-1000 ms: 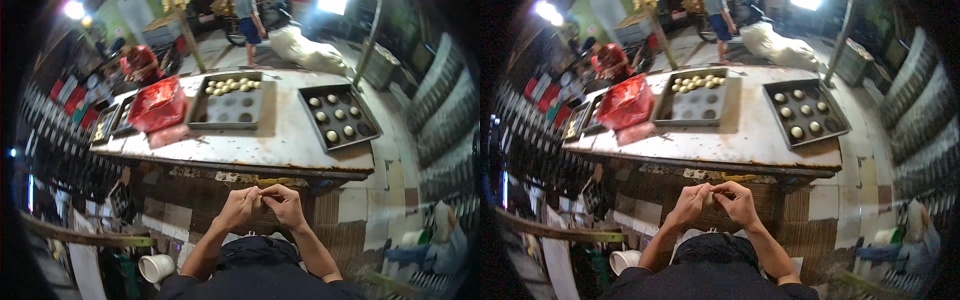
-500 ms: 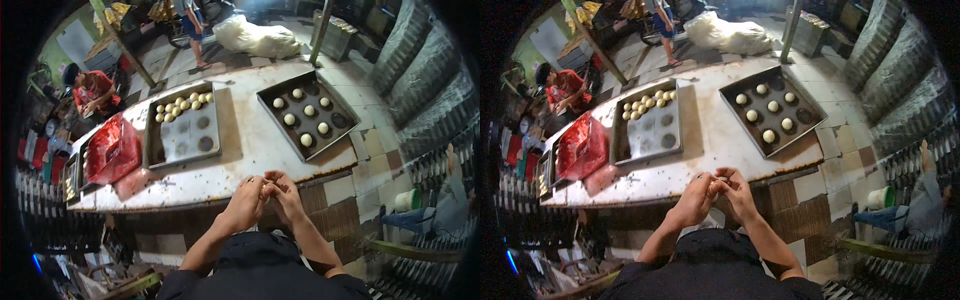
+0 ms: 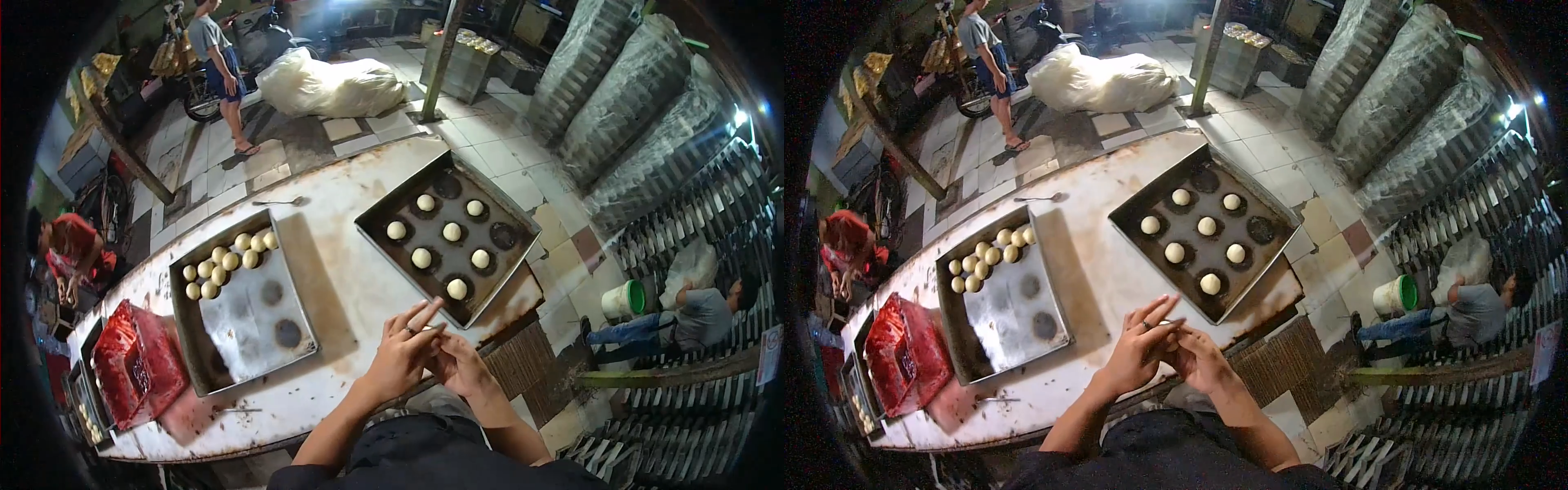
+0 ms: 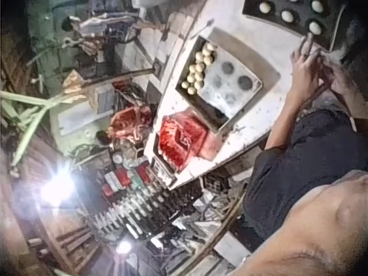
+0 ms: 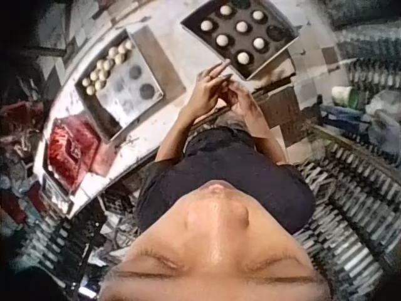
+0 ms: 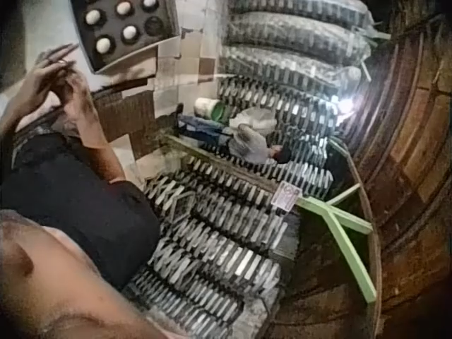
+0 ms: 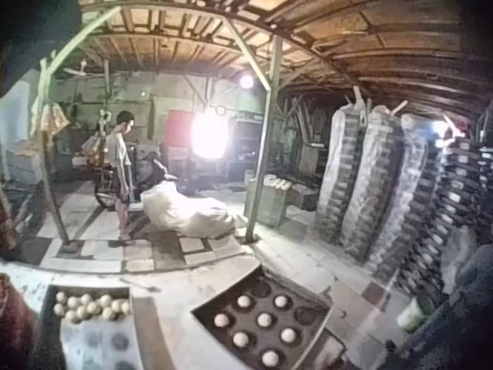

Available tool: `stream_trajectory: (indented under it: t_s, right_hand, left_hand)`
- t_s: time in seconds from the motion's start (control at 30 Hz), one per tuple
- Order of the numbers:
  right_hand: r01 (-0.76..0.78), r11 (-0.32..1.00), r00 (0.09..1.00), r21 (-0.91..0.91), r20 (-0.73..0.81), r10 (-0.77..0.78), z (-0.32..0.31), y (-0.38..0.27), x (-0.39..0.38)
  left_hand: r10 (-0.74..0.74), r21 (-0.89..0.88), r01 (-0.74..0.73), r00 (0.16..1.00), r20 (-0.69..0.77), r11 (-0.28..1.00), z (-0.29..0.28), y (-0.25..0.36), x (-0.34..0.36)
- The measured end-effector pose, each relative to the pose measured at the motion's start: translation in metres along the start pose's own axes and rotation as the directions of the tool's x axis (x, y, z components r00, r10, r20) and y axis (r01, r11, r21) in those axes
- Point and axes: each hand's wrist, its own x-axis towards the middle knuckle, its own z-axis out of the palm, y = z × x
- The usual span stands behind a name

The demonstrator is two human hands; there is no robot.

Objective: Prepare and fill dough with jam for baking in a bakery.

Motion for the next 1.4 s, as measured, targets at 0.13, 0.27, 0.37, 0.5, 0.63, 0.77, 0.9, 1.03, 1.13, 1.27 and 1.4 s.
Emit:
stream_trajectory:
  t_s: [0.13, 0.27, 0.37, 0.5, 0.63, 0.77, 0.9, 1.03, 1.13, 1.27, 1.4]
  right_hand:
    - [0.15, 0.923, 0.96, -0.355, -0.169, -0.221, -0.02, -0.078, 0.049]
    - [0.166, 0.059, 0.636, -0.984, 0.061, -0.769, -0.096, -0.173, 0.123]
    - [-0.368, -0.429, 0.679, -0.825, 0.077, -0.73, -0.178, -0.223, 0.146]
    - [-0.33, -0.516, 0.683, -0.79, 0.177, -0.708, -0.144, -0.175, 0.151]
    - [-0.093, -0.301, 0.692, -0.949, 0.156, -0.704, -0.081, -0.089, 0.117]
    - [0.153, -0.289, 0.81, -0.945, 0.287, -0.512, -0.034, -0.002, 0.095]
    - [0.139, -0.415, 0.804, -0.899, 0.347, -0.483, 0.0, 0.038, 0.063]
    - [-0.082, -0.24, 0.743, -0.967, 0.102, -0.661, 0.027, 0.066, 0.012]
    - [-0.191, -0.327, 0.714, -0.925, 0.098, -0.693, 0.032, 0.1, -0.027]
    - [-0.247, -0.346, 0.648, -0.905, 0.111, -0.753, 0.037, 0.135, -0.073]
    - [-0.2, -0.091, 0.59, -0.976, -0.046, -0.806, 0.051, 0.156, -0.116]
  left_hand:
    - [-0.353, -0.555, 0.181, 0.91, -0.22, 0.812, 0.006, 0.02, 0.035]
    - [-0.513, -0.169, 0.487, 0.84, -0.179, 0.857, -0.001, -0.013, 0.023]
    - [-0.587, -0.072, 0.586, 0.783, -0.207, 0.807, -0.012, -0.02, 0.008]
    - [-0.712, -0.076, 0.746, 0.592, -0.378, 0.661, -0.045, -0.013, -0.051]
    - [-0.745, -0.158, 0.808, 0.423, -0.516, 0.568, -0.063, -0.063, -0.114]
    - [-0.793, -0.37, 0.806, 0.188, -0.58, 0.462, -0.116, -0.173, -0.185]
    - [-0.519, -0.105, 0.889, 0.161, -0.84, 0.446, -0.184, -0.298, -0.229]
    - [-0.664, 0.091, 0.952, 0.27, -0.697, 0.292, -0.245, -0.315, -0.208]
    - [-0.702, 0.236, 0.951, 0.307, -0.642, 0.2, -0.257, -0.314, -0.215]
    - [-0.715, 0.041, 0.955, 0.248, -0.653, 0.294, -0.246, -0.297, -0.23]
    - [-0.89, -0.9, 0.18, 0.314, -0.33, 0.397, -0.214, -0.25, -0.285]
